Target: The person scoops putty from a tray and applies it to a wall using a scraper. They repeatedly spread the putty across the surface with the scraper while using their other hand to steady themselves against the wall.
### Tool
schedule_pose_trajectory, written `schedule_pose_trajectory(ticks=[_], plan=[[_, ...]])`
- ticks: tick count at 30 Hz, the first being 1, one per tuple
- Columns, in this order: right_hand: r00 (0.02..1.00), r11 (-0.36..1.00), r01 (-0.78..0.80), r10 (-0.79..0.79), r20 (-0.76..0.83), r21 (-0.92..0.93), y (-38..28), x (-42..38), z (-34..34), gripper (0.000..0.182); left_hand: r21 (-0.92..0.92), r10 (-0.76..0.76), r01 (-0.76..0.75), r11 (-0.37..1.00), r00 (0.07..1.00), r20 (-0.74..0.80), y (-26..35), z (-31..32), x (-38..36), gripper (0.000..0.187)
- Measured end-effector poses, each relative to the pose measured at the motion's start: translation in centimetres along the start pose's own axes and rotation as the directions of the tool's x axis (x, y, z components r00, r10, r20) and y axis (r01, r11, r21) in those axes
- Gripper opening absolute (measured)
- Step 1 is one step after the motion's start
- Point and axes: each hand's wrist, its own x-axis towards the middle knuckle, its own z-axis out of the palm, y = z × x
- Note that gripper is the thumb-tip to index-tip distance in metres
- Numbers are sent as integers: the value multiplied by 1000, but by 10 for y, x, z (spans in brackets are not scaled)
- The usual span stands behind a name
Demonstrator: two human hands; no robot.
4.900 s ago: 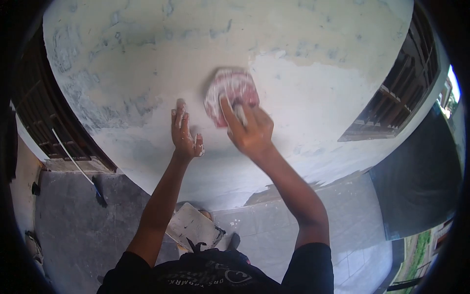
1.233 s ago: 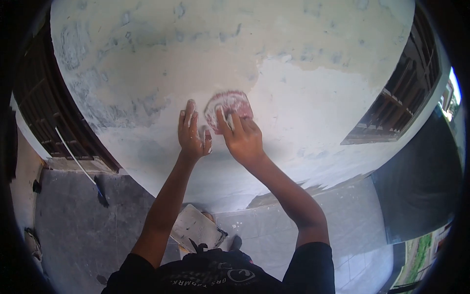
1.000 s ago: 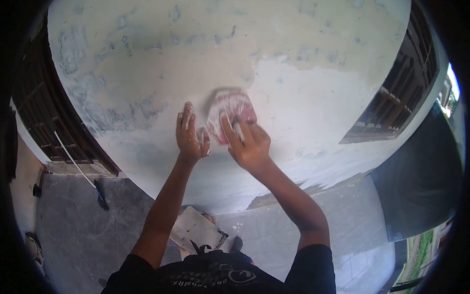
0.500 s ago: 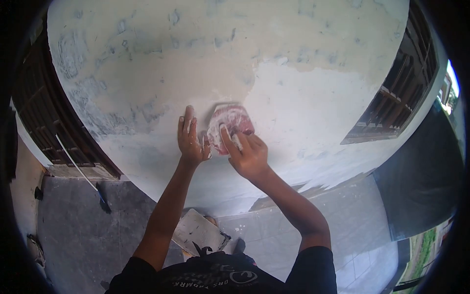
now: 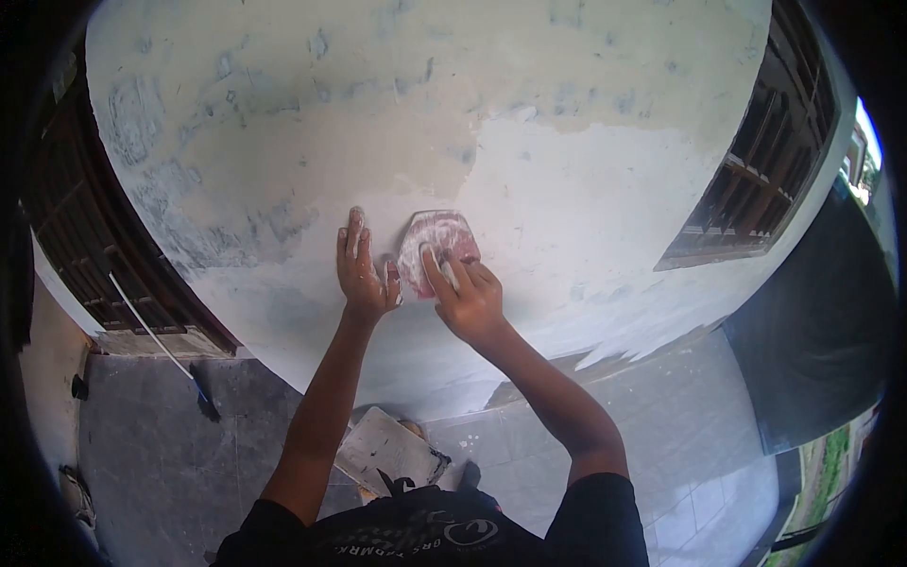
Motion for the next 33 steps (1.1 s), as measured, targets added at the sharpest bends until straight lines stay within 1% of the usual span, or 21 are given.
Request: schedule_pose_trajectory(ticks=[1,3,4,5,7,8,10,13,14,15,17,18,20,23,24,25,26,27,29,31,33], plan=[[1000,1000,0,0,-3,-1,2,1,-3,68,19,10,-9,1000,1000,-27,0,1,1,56],[999,1000,-24,24,-45,-4,3,18,-21,72,-4,0,0,1000,1000,-5,-1,1,-2,57],[991,999,-4,-3,-133,-49,10,29,-23,74,-25,-11,12,1000,1000,21,-1,1,-4,59],[987,997,-6,-6,-162,-75,16,43,-28,75,-30,-7,8,1000,1000,26,0,1,-4,59],[987,993,-43,25,-156,-112,23,67,-29,72,-13,-17,18,1000,999,38,0,0,-2,59],[987,993,-45,26,-161,-112,27,68,-23,72,-13,-12,12,1000,999,38,-1,0,-3,59],[993,981,-22,0,-114,-191,35,62,-3,67,-13,-10,10,1000,999,33,-2,1,-4,61],[996,992,-29,18,-90,-125,25,31,10,64,-1,-13,13,1000,1000,9,0,0,-1,60],[999,994,-43,39,-37,-106,18,19,10,64,-1,-4,4,1000,1000,-1,-1,1,-1,60],[999,996,-27,24,-46,-80,14,8,14,65,2,-6,6,1000,1000,-3,0,1,-1,60],[1000,1000,-18,18,-10,21,3,-6,8,75,18,4,-4,1000,1000,-4,0,0,1,60],[1000,1000,-17,18,-14,20,3,-3,4,75,19,8,-8,1000,1000,-5,0,0,1,60],[999,999,0,2,-54,35,2,5,-14,71,25,1,-1,1000,1000,5,1,0,0,59],[990,998,-35,29,-137,-48,18,46,-29,75,21,0,-1,1000,1000,2,2,-1,1,58],[986,996,-25,11,-165,-85,23,60,-30,75,6,-20,19,1000,998,58,0,-2,-2,62],[981,992,-13,-11,-193,-122,27,71,-29,74,7,-20,19,1000,998,58,0,-1,-4,62],[988,994,-39,23,-156,-103,31,76,-22,70,2,-17,17,1000,998,58,-1,0,-4,62],[987,994,-36,20,-158,-100,32,71,-16,70,-2,-14,14,1000,998,58,-2,0,-4,62],[994,985,-7,-12,-109,-175,33,53,1,66,-4,-11,11,1000,998,59,-2,-1,-5,63],[999,995,-8,3,-52,-100,20,27,7,63,-2,-13,13,1000,998,54,-2,0,-4,63],[1000,997,5,-6,-8,-79,9,0,12,64,10,-9,9,1000,998,67,-1,0,-5,63]])
